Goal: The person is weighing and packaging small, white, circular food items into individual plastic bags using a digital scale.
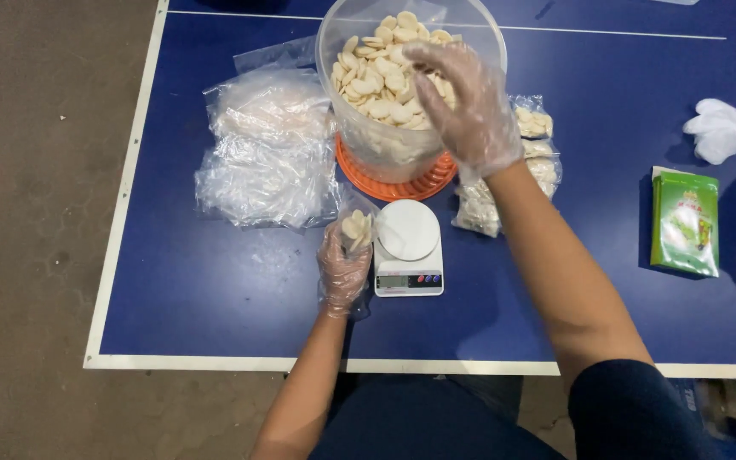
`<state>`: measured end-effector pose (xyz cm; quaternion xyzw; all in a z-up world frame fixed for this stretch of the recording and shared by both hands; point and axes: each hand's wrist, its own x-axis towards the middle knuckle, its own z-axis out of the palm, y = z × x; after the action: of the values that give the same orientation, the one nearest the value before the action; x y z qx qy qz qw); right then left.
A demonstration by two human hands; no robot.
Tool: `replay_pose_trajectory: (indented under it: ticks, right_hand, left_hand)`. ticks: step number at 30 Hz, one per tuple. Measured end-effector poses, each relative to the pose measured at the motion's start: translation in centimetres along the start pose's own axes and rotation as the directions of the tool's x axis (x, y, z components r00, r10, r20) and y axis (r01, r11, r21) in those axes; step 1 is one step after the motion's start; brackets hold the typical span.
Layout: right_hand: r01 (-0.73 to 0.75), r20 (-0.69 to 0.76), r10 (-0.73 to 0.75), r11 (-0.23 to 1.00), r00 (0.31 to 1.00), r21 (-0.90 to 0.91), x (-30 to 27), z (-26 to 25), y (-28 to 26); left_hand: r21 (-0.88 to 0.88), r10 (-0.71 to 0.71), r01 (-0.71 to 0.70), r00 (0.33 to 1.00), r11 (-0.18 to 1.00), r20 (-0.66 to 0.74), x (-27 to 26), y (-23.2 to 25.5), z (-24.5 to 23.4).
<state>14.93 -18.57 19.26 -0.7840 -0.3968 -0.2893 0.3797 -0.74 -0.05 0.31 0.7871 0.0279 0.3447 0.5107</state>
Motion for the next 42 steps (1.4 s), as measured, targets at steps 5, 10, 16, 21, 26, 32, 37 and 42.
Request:
replay_pose_trajectory:
  ticks: [5,10,16,21,26,32,37,42]
  right_hand:
    - [-0.456,0.552,0.667,0.745,0.5,-0.487,5.4,-1.5,-2.8]
    - [-0.221,0.717,0.634,0.773,0.29,-0.595,6.9,0.4,-2.7]
    - [-0.273,0.729,0.566,0.825,0.385,-0.496,3.8,3.7,4.4]
    - [-0.29,0.641,0.61,0.789,0.466,-0.541,2.7,3.3,3.5]
    - [-0.331,0.55,0.675,0.729,0.492,-0.599,2.3,4.9,6.6]
    - [-0.23,0.347,0.453,0.819,0.821,-0.525,3.9,3.2,3.8]
    - [0.238,0.045,-0.234,0.962,0.971,-0.132,2.2,2.0,2.3]
    - [-0.166,-0.383,0.147,0.986,0.912,-0.016,-2.7,2.7,-6.6]
  left_hand:
    - [0.017,-0.025,0.025,1.0,1.0,-0.006,0.2,1.2,0.0]
    - [0.021,-0.051,0.051,0.999,0.998,0.011,0.2,1.3,-0.1]
    - [0.073,-0.134,0.134,0.991,0.988,-0.002,0.1,0.7,0.3]
    - [0.095,-0.141,0.138,0.99,0.986,0.029,0.1,0.8,0.1]
    - [0.044,-0.01,0.007,0.998,0.999,0.056,-0.6,-0.8,-0.1]
    - [0.011,0.118,-0.119,0.991,0.993,0.062,-0.8,-1.1,-0.2]
    - [0.039,0.087,-0.089,0.995,0.995,0.058,-0.7,-1.1,0.1]
    - [-0.02,0.124,-0.124,0.992,0.992,-0.02,0.2,0.8,-0.2]
